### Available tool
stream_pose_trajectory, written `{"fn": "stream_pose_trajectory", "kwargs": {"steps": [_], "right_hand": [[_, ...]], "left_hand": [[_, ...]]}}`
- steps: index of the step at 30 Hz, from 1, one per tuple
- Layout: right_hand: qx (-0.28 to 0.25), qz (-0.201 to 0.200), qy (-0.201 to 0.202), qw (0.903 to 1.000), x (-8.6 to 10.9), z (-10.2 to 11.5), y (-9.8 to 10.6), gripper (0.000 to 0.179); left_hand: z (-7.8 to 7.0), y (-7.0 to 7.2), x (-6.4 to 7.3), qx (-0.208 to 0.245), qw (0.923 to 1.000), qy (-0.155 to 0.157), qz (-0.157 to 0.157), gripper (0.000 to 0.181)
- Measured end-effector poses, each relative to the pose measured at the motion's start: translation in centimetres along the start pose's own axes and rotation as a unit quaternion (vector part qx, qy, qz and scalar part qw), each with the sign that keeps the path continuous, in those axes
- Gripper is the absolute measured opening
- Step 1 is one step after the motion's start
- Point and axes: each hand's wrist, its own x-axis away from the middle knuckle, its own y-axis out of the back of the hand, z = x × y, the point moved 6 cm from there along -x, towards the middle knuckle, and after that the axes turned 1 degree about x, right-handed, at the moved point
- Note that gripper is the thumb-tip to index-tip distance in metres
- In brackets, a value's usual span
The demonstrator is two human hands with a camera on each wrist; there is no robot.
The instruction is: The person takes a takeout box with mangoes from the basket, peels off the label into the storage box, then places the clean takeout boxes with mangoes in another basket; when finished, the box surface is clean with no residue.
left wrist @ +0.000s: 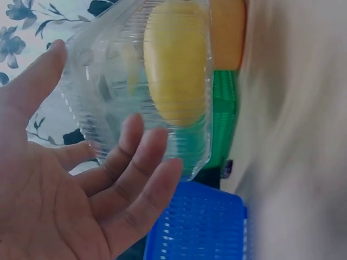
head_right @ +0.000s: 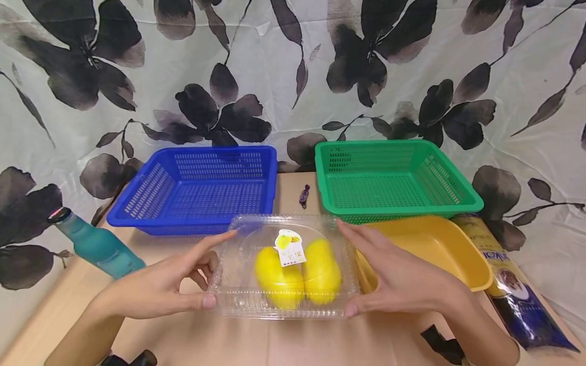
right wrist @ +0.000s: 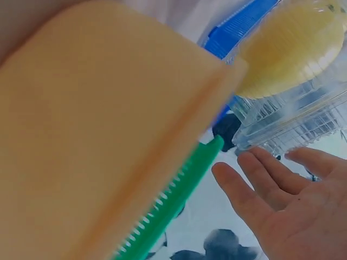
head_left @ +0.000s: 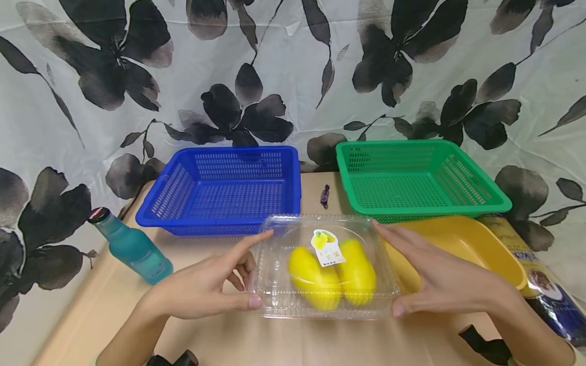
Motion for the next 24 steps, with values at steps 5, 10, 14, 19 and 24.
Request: {"fn": "stream_pose_trajectory", "kwargs": {"steps": [5, 10, 14, 19, 24], "right_hand": [[-0.021, 0.014, -0.020, 0.9995, -0.2, -0.6, -1.2, 0.118], [-0.013, 0.025, -0.018, 0.9994, -0.2, -0.9, -2.1, 0.117], [0.011, 0.022, -0.011, 0.9996, -0.3, -1.0, -2.5, 0.120], [0.004, 0.029, -0.029, 0.9992, -0.5, -1.5, -3.4, 0.122], [-0.007, 0.033, -0.035, 0.9988, -0.8, -1.8, -4.1, 0.123]], "left_hand": [[1.0, -0.4, 0.2, 0.001, 0.9996, 0.018, 0.021, 0.093], [1.6, -0.9, 0.4, 0.001, 0.9990, 0.019, 0.040, 0.091], [2.3, -1.4, 0.3, -0.006, 0.9984, 0.029, 0.049, 0.091], [3.0, -2.0, 0.1, -0.015, 0.9977, 0.044, 0.050, 0.092], [3.7, -2.4, -0.1, -0.036, 0.9975, 0.047, 0.040, 0.092]]}}
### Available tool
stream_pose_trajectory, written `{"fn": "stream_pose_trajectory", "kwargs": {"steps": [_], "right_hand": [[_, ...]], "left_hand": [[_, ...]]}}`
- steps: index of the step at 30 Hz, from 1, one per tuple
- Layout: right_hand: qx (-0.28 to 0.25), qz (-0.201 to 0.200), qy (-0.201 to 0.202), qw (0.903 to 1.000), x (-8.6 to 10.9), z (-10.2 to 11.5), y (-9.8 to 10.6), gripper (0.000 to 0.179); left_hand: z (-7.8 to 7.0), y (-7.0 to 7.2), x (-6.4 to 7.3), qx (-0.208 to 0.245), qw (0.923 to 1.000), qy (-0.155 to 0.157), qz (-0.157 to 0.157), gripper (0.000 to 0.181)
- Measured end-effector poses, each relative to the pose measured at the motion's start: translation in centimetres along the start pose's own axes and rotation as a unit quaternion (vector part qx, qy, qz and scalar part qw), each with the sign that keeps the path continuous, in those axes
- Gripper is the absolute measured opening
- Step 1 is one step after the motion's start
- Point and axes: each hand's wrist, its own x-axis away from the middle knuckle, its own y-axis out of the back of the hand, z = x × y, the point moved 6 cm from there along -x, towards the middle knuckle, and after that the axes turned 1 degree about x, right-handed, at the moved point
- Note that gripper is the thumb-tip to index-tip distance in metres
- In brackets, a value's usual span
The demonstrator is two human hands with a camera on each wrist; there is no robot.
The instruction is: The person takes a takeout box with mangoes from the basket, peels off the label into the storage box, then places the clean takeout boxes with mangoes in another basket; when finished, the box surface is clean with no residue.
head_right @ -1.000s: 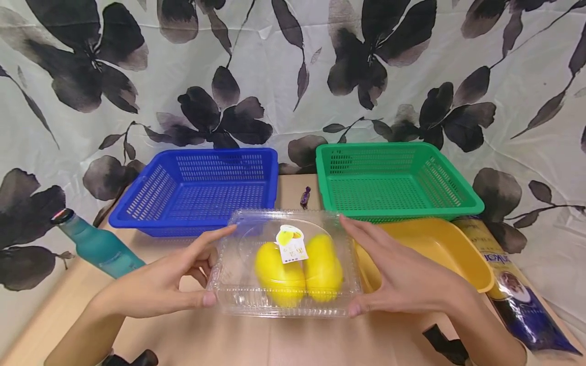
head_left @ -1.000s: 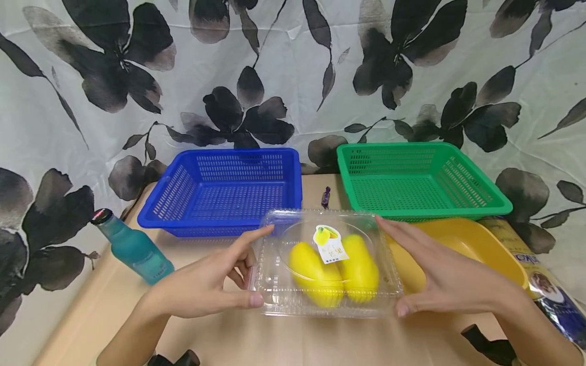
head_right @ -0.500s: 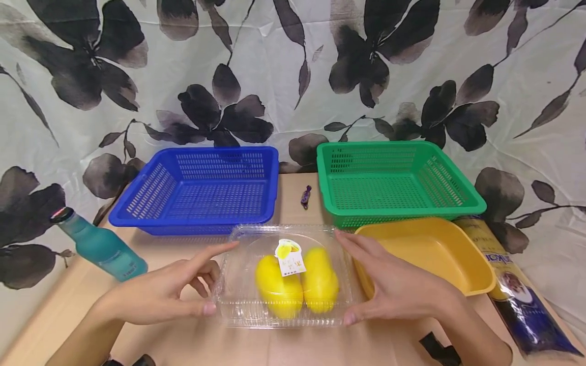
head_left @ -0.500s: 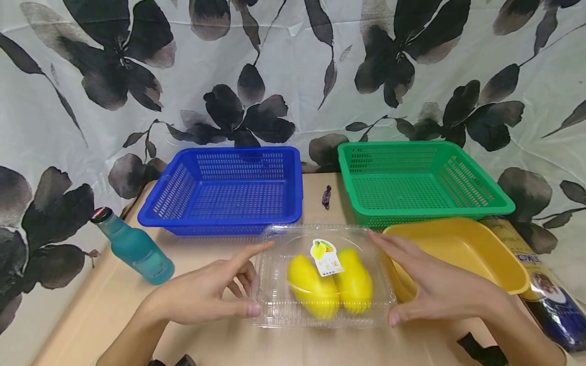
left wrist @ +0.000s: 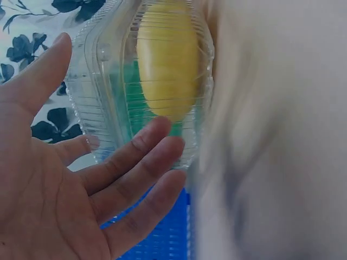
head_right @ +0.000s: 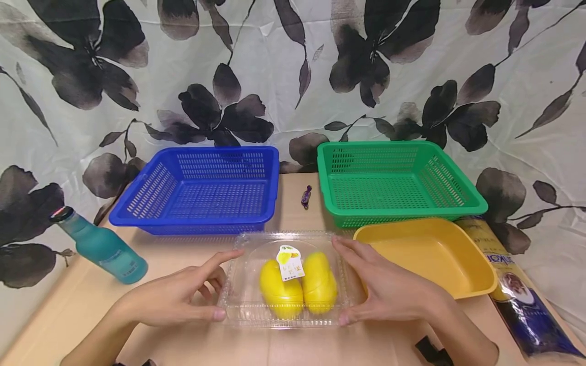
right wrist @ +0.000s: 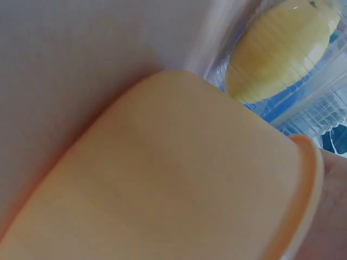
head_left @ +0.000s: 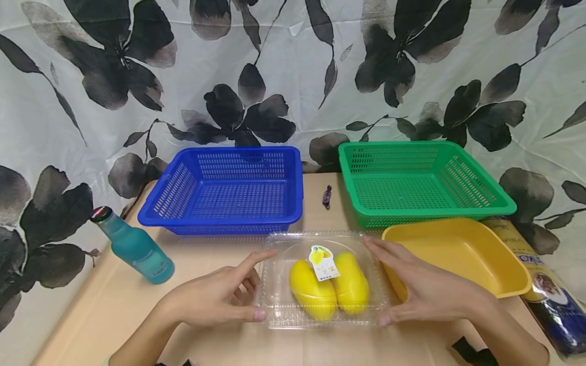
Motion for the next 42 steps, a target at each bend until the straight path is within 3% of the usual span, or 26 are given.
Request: {"fn": "stream_pose_trajectory", "kwargs": {"steps": [6, 10, 13, 16, 20, 27, 35, 42], "right_hand": [[-0.016, 0.005, -0.023, 0.9996, -0.1, -0.4, -0.3, 0.121], [-0.022, 0.011, -0.024, 0.9994, -0.5, -0.3, -0.7, 0.123], [-0.020, 0.018, -0.023, 0.9994, -0.9, -0.2, -0.9, 0.123], [-0.016, 0.022, -0.020, 0.9994, -1.1, 0.0, -0.8, 0.124], [-0.008, 0.027, -0.006, 0.9996, -1.3, 0.4, -0.3, 0.124], [0.002, 0.020, 0.018, 0.9996, -2.4, 1.8, 0.5, 0.110], [0.053, -0.004, 0.082, 0.9953, -4.7, 4.4, 0.7, 0.080], [0.111, -0.049, 0.191, 0.9741, -6.8, 7.0, 0.4, 0.052]], "left_hand": [[0.2, -0.1, -0.6, -0.046, 0.9982, 0.024, -0.031, 0.093], [0.1, 0.4, -0.1, -0.116, 0.9890, 0.049, -0.077, 0.093], [0.2, 0.9, 0.2, -0.146, 0.9827, 0.033, -0.109, 0.095], [0.7, 1.0, -0.2, -0.122, 0.9860, 0.002, -0.114, 0.103], [1.4, 0.8, -1.1, -0.070, 0.9928, -0.031, -0.093, 0.115], [2.1, 0.5, -2.0, -0.031, 0.9969, -0.032, -0.065, 0.114], [2.2, 1.0, -1.9, -0.049, 0.9950, -0.033, -0.080, 0.112], [1.8, 1.2, -1.6, -0.071, 0.9917, -0.050, -0.094, 0.108]]}}
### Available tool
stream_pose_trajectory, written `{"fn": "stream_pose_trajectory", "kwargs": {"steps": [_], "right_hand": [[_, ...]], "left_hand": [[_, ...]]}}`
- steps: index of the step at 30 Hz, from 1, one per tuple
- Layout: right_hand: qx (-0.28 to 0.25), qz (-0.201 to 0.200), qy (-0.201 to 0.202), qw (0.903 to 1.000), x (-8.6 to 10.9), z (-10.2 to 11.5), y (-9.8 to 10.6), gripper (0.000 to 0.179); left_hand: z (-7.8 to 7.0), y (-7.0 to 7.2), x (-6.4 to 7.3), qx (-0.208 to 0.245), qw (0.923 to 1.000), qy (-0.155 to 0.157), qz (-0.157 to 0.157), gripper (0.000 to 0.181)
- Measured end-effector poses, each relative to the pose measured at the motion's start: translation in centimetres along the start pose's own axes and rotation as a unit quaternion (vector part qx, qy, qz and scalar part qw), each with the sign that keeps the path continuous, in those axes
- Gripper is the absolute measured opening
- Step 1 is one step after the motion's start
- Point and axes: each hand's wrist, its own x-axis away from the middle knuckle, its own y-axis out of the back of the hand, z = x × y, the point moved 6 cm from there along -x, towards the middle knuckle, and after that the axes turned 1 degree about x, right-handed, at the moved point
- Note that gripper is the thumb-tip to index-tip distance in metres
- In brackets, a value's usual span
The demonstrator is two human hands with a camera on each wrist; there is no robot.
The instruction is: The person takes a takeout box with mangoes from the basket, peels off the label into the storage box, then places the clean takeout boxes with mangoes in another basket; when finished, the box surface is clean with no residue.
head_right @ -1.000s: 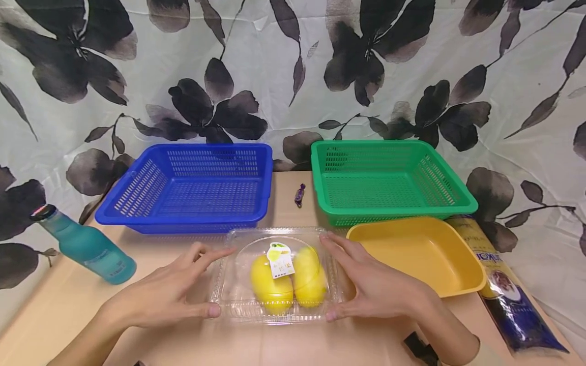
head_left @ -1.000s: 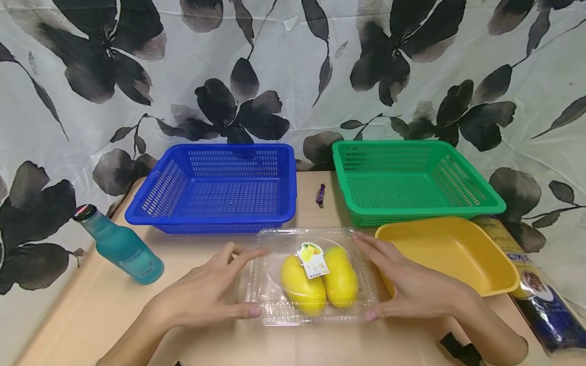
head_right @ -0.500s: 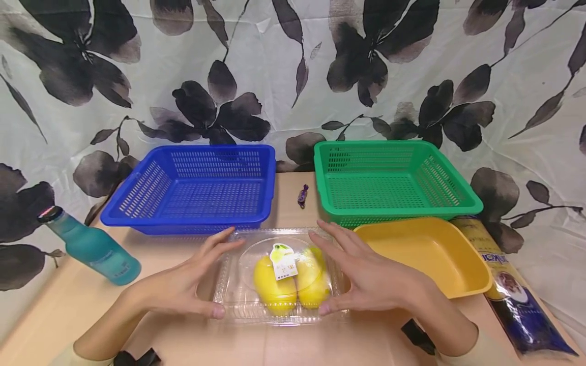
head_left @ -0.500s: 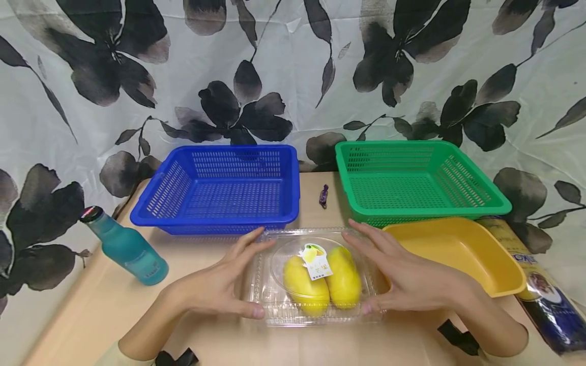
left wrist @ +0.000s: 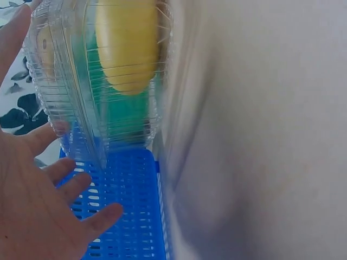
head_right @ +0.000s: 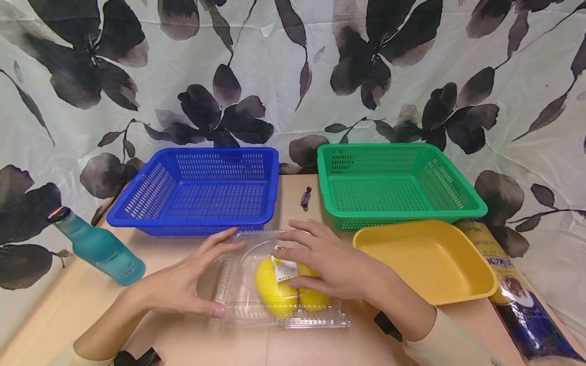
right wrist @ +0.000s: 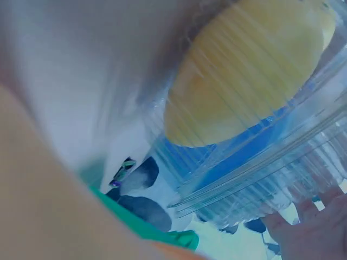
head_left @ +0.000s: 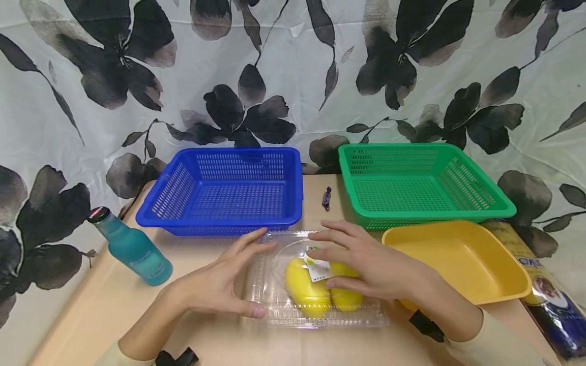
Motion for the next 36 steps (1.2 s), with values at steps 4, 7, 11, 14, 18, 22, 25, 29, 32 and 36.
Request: {"fn": "stream_pose_trajectory", "kwargs": {"steps": [4, 7, 11, 14, 18, 22, 25, 29, 32, 36], "right_hand": [[0.014, -0.005, 0.034, 0.9993, -0.8, 0.3, -0.3, 0.036], [0.010, -0.010, 0.050, 0.9987, -1.0, 0.2, -0.4, 0.025], [0.002, -0.023, 0.080, 0.9965, -0.9, 0.4, -0.5, 0.010], [-0.003, -0.028, 0.097, 0.9949, -0.8, 0.5, -0.6, 0.005], [-0.010, -0.026, 0.095, 0.9951, -0.8, 0.4, -0.8, 0.003], [-0.022, -0.021, 0.089, 0.9955, -0.9, 0.4, -0.8, 0.006], [-0.037, -0.018, 0.083, 0.9957, -1.0, 0.4, -0.7, 0.006], [-0.057, -0.009, 0.072, 0.9957, -1.2, 0.4, -0.5, 0.004], [-0.074, -0.003, 0.063, 0.9952, -1.5, 0.3, -0.2, 0.003], [-0.099, -0.004, 0.058, 0.9934, -1.9, 0.1, 0.1, 0.004]], "left_hand": [[-0.2, 0.0, -0.1, -0.004, 0.9999, -0.008, -0.005, 0.106], [-0.3, 0.0, -0.2, -0.005, 0.9998, -0.015, -0.008, 0.105], [-0.2, -0.2, -0.2, 0.004, 0.9998, -0.017, -0.007, 0.104], [0.0, -0.3, -0.3, 0.011, 0.9998, -0.015, -0.005, 0.104], [0.1, -0.5, -0.3, 0.019, 0.9997, -0.014, -0.004, 0.104], [0.2, -0.5, -0.3, 0.026, 0.9996, -0.012, -0.002, 0.102], [0.2, -0.5, -0.3, 0.028, 0.9995, -0.012, -0.001, 0.101], [0.3, -0.6, -0.5, 0.039, 0.9992, -0.010, 0.001, 0.101], [0.4, -0.6, -0.6, 0.047, 0.9988, -0.008, 0.001, 0.100], [0.4, -0.5, -0.9, 0.044, 0.9990, 0.002, 0.004, 0.101]]}}
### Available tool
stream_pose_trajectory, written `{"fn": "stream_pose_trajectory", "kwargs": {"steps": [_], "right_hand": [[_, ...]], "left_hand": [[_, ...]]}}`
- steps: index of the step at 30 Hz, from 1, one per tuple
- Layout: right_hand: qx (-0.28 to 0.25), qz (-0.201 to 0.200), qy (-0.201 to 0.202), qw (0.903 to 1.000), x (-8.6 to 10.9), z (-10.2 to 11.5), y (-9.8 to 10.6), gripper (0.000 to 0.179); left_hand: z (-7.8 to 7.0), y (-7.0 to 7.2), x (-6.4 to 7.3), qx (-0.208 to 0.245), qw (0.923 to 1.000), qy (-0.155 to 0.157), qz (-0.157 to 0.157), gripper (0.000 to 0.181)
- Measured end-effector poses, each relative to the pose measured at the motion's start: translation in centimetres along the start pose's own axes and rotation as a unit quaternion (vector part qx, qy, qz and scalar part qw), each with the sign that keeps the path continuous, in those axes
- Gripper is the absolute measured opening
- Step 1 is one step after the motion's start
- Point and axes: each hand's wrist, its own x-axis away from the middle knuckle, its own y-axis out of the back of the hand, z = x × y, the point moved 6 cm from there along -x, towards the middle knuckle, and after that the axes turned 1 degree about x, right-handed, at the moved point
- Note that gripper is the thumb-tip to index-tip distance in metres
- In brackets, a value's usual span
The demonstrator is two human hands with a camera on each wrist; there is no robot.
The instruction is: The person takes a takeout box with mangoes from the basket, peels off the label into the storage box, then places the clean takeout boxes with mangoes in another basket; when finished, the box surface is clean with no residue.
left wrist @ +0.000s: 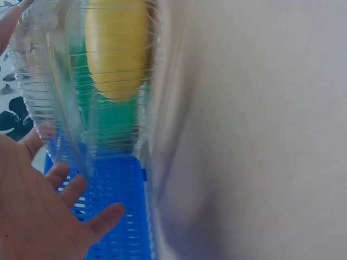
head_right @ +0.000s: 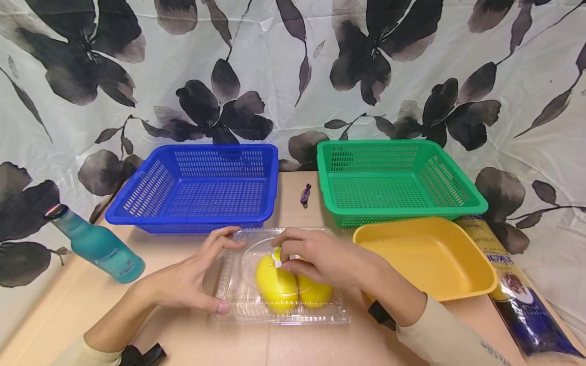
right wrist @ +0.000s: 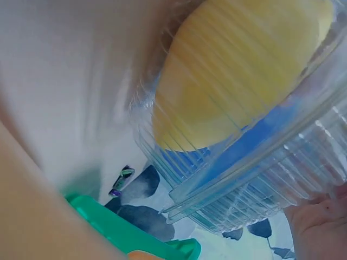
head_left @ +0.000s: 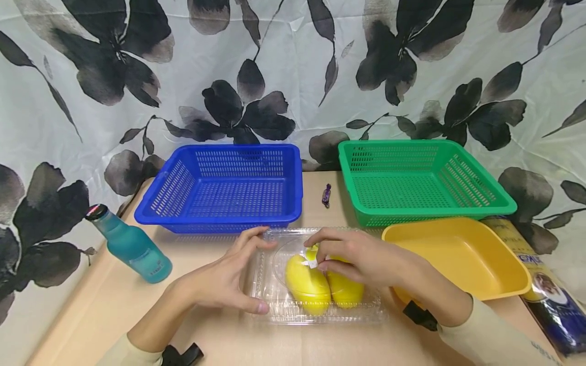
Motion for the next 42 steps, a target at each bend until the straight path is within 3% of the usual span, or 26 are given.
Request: {"fn": "stream_pose_trajectory", "kwargs": {"steps": [7, 13, 20, 32, 42], "right_hand": [[-0.037, -0.022, -0.008, 0.9990, -0.2, -0.1, 0.8, 0.006], [-0.037, -0.058, -0.013, 0.9975, -0.2, 0.3, 1.7, 0.010], [-0.033, -0.056, -0.019, 0.9977, 0.4, 0.7, 2.5, 0.012], [-0.006, -0.075, -0.017, 0.9970, 2.8, 0.8, 4.9, 0.023], [0.011, -0.087, -0.052, 0.9948, 5.4, -0.9, 6.2, 0.031]], "left_hand": [[-0.5, 0.4, -0.2, -0.021, 0.9996, 0.006, 0.016, 0.106], [-0.4, 0.3, -0.4, -0.012, 0.9997, 0.005, 0.019, 0.103], [-0.1, 0.2, -0.5, -0.002, 0.9995, 0.022, 0.023, 0.101], [0.2, 0.1, -0.6, 0.008, 0.9989, 0.038, 0.027, 0.102], [0.2, 0.0, -0.6, 0.011, 0.9989, 0.034, 0.029, 0.102]]}}
